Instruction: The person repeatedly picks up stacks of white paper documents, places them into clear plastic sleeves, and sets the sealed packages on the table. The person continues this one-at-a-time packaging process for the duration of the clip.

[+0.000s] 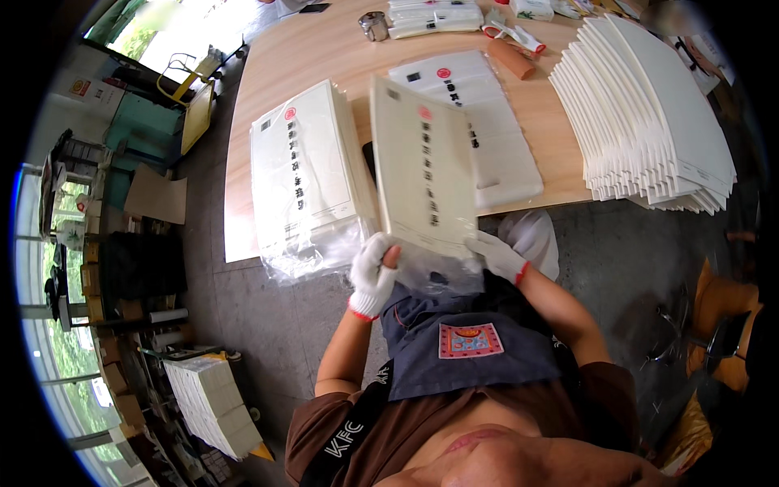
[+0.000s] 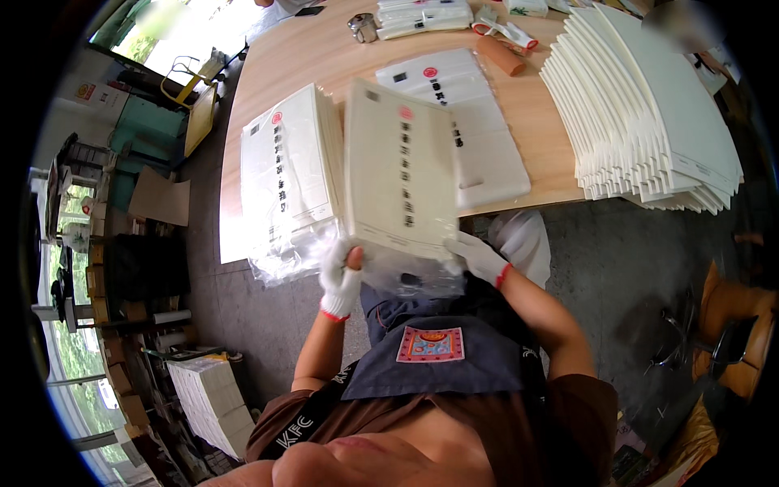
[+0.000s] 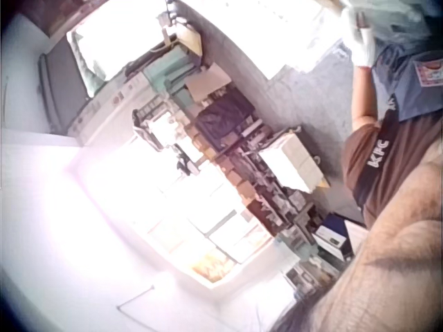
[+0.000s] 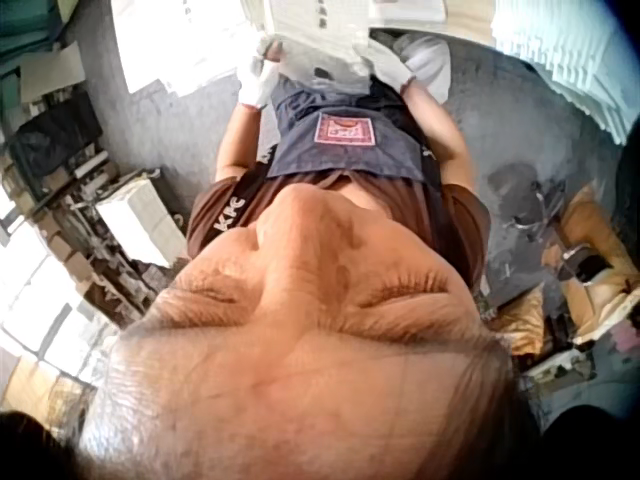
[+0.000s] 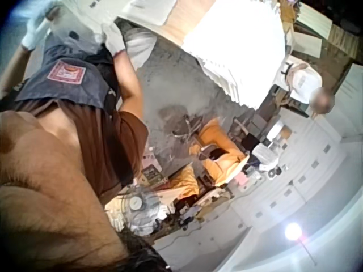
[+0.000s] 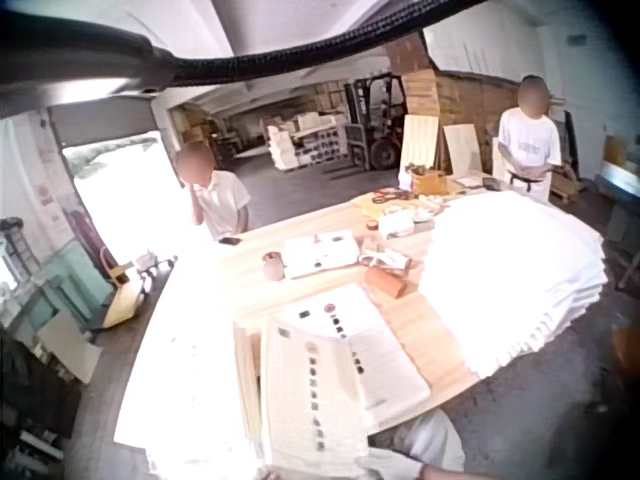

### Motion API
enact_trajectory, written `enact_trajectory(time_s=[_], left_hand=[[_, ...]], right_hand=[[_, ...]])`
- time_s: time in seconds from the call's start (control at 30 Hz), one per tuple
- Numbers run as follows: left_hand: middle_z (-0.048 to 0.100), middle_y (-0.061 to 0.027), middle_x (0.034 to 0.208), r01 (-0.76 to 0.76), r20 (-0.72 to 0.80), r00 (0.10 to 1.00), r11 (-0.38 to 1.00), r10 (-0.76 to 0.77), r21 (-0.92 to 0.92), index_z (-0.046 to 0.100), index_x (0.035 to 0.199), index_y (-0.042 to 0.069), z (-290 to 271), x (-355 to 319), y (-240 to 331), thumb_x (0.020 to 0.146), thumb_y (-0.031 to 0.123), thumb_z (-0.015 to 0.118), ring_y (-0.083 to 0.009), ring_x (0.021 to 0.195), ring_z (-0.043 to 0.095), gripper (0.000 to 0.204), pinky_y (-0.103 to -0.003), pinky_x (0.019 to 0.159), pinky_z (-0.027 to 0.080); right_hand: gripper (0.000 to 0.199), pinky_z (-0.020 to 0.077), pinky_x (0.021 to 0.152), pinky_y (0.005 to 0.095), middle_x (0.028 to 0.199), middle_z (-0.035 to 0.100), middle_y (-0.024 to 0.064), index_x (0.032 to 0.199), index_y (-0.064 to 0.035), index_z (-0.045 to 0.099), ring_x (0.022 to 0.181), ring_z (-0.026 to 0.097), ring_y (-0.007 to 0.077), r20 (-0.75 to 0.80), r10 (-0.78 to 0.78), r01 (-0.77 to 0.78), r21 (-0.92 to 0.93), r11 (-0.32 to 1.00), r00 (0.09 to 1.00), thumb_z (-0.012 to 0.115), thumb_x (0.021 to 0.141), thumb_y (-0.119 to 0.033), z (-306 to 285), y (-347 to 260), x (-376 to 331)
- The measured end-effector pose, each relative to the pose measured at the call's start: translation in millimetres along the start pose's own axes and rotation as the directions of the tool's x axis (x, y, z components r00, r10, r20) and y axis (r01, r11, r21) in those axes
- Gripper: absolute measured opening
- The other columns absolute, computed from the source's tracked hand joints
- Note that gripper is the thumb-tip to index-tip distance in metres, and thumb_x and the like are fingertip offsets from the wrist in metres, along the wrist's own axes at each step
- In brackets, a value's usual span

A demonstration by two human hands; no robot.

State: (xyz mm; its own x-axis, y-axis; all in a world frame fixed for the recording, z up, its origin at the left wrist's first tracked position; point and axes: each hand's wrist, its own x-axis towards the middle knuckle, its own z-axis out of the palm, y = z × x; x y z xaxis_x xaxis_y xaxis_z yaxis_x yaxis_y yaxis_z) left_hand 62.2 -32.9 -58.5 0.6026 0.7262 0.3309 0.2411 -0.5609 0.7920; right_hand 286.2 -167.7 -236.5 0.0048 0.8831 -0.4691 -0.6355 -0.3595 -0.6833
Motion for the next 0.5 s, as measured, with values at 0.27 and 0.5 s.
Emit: enact_trajectory(time_s=[0.27,0.5], left_hand=[[0.058,-0.0014,0.075,-0.016,-0.649,0.735,0.952,-0.197,-0.307,0.059,0.095,0.006,-142,11,-51,0.096,0.012,0.048,-0.0042,0.052,0.046,0.013,-0.019,0.041,0.036],[0.053,0.0035,0.071,0.299,-0.671,0.478,0.823,-0.567,-0.483,0.062,0.105,0.006,-118,-62,-202,0.094,0.046,0.052,-0.0069,0.058,0.046,0.042,-0.026,0.048,0.04]], right_hand=[[0.034,0.0435,0.051,0.0272,0.072,0.055,0.0021,0.086,-0.0061,0.055,0.057,0.054,0.0106,0.222,-0.174,0.26,-0.455,0.851,0.959,0.061,0.09,-0.039,159,-96,120],[0.044,0.0481,0.064,0.0396,0.073,0.063,0.0168,0.088,-0.0016,0.055,0.063,0.064,0.0277,0.069,-0.333,0.217,-0.876,0.43,0.94,0.065,0.081,-0.044,190,-79,118]])
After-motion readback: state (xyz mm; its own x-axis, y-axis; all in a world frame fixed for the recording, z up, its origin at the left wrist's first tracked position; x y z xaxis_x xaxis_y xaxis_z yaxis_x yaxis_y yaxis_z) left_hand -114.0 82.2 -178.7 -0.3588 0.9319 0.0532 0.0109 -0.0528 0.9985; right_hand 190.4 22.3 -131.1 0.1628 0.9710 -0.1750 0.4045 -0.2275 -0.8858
